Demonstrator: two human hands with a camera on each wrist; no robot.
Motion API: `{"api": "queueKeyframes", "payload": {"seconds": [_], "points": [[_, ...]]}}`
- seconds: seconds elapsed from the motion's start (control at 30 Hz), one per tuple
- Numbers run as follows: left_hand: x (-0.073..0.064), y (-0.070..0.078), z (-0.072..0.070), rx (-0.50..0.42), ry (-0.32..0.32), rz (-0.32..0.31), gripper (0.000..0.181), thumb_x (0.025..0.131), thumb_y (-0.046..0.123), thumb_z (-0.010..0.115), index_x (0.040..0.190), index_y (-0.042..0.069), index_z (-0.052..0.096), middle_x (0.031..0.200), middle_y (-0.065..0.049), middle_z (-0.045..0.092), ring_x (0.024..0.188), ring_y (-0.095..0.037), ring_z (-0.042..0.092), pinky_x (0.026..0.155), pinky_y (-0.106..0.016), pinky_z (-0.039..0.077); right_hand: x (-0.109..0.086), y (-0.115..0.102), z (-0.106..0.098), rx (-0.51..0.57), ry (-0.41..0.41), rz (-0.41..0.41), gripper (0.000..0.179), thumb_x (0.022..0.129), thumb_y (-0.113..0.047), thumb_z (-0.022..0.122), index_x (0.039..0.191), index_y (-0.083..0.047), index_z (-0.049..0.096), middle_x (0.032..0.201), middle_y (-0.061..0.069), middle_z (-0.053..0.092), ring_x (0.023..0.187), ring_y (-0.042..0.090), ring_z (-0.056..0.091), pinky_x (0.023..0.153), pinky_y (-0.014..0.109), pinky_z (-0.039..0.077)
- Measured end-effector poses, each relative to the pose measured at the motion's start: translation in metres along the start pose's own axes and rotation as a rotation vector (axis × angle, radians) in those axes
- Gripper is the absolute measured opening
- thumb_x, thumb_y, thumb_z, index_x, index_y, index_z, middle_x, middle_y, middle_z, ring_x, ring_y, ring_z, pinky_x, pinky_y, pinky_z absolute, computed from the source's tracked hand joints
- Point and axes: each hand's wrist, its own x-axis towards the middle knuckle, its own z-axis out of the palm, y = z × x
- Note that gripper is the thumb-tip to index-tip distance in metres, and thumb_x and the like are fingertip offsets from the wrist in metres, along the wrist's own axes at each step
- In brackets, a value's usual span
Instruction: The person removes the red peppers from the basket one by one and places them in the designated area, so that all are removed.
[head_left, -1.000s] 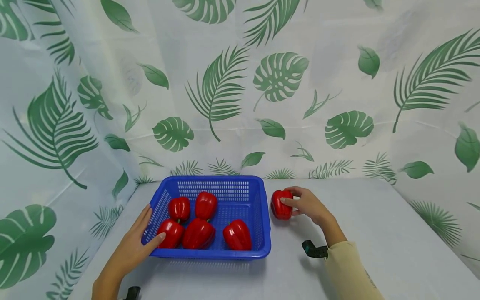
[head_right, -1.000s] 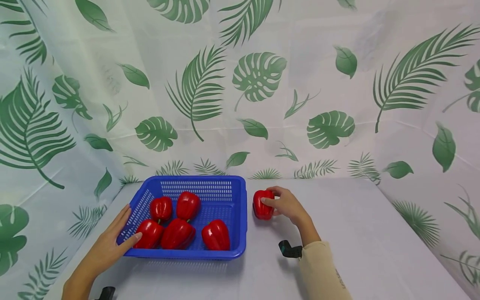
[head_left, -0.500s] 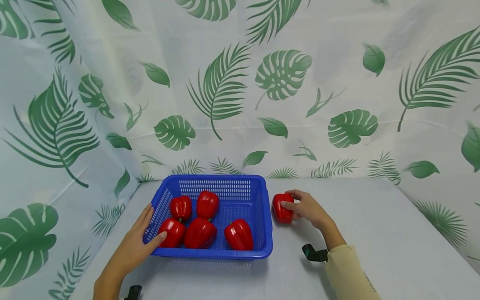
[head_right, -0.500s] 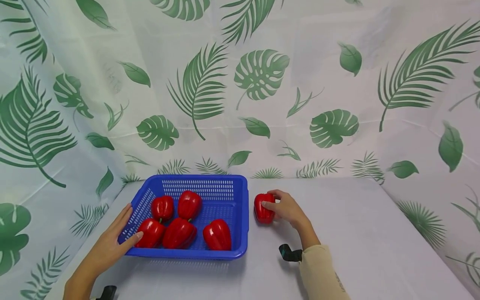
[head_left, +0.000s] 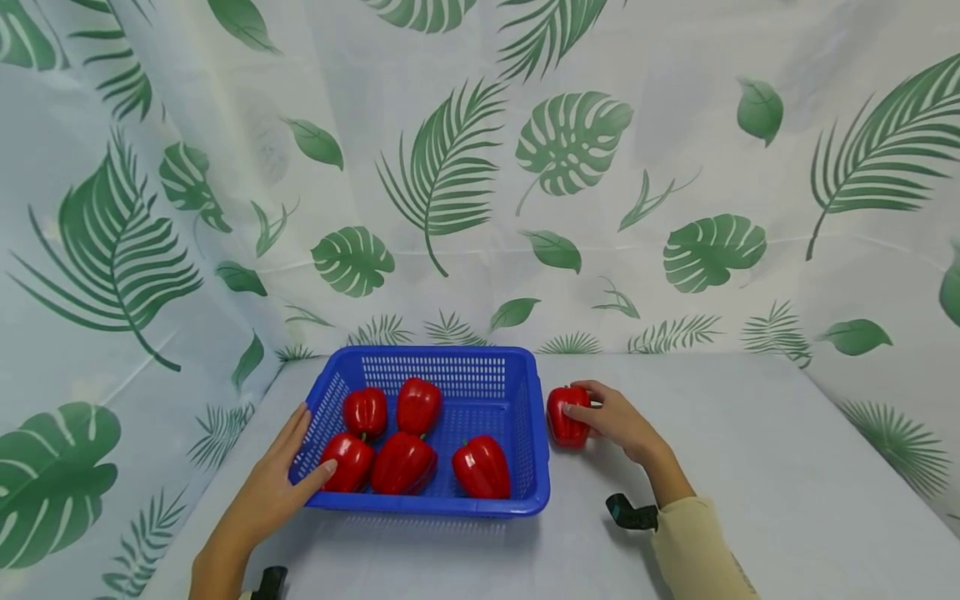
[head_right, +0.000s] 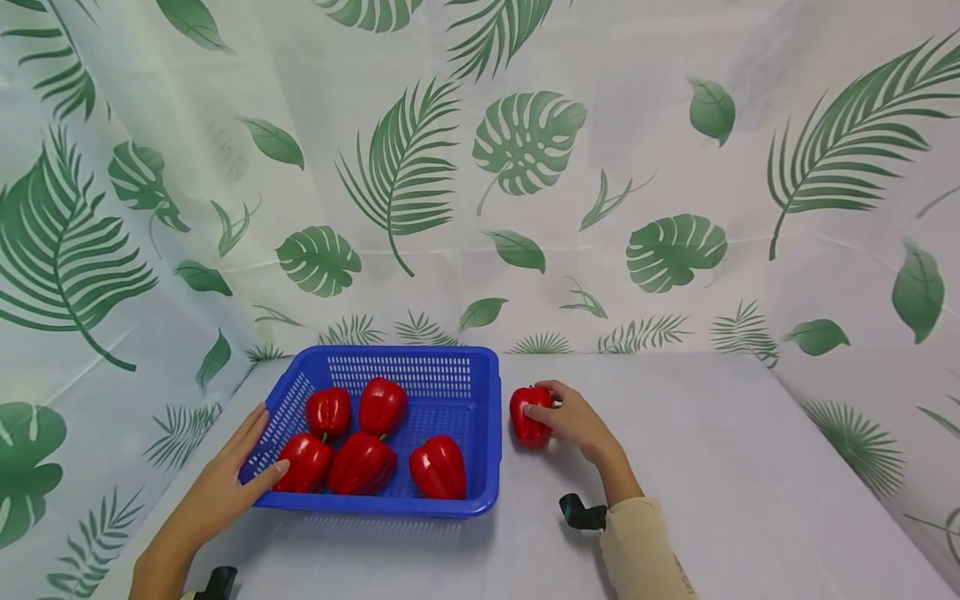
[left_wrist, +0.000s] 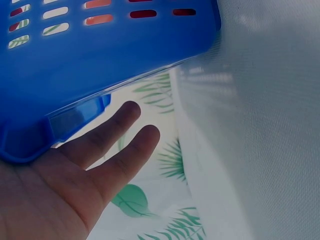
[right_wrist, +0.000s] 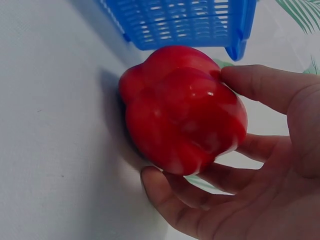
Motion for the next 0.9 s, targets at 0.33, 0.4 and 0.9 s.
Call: {"api": "queueKeyframes", "payload": {"seconds": [0.33, 0.4, 0.9], "points": [[0.0005, -0.0025, 0.0007, 0.006, 0.014, 0.021, 0.102, 0.099, 0.054, 0.067, 0.169, -0.002, 0.018, 0.176, -0.025, 0.012, 0.155, -0.058, 0.020, 0.106, -0.077, 0.038, -0.0002, -0.0017, -0.0019, -0.028, -0.030, -0.030, 0.066, 0.102, -0.021, 0.068, 0.159, 0.002, 0.042, 0.154, 0.033, 0.047, 0.141, 0.056, 0.043, 0.102, 0.062, 0.055], [0.0005, -0.0030, 0.0011, 0.006, 0.016, 0.021, 0.102, 0.099, 0.055, 0.067, 0.169, -0.001, 0.019, 0.176, -0.025, 0.013, 0.155, -0.059, 0.020, 0.105, -0.076, 0.039, -0.0002, -0.0017, -0.0015, -0.021, -0.031, -0.031, 0.066, 0.100, -0.018, 0.069, 0.158, 0.001, 0.043, 0.153, 0.033, 0.047, 0.141, 0.056, 0.043, 0.101, 0.061, 0.057], [0.0000, -0.0033, 0.0013, 0.001, 0.020, 0.031, 0.102, 0.099, 0.054, 0.067, 0.169, -0.002, 0.019, 0.176, -0.025, 0.013, 0.155, -0.058, 0.019, 0.108, -0.078, 0.033, -0.0068, -0.0035, -0.0006, -0.030, -0.020, -0.047, 0.069, 0.105, -0.030, 0.068, 0.160, 0.001, 0.041, 0.157, 0.033, 0.045, 0.146, 0.056, 0.039, 0.108, 0.066, 0.049]]}}
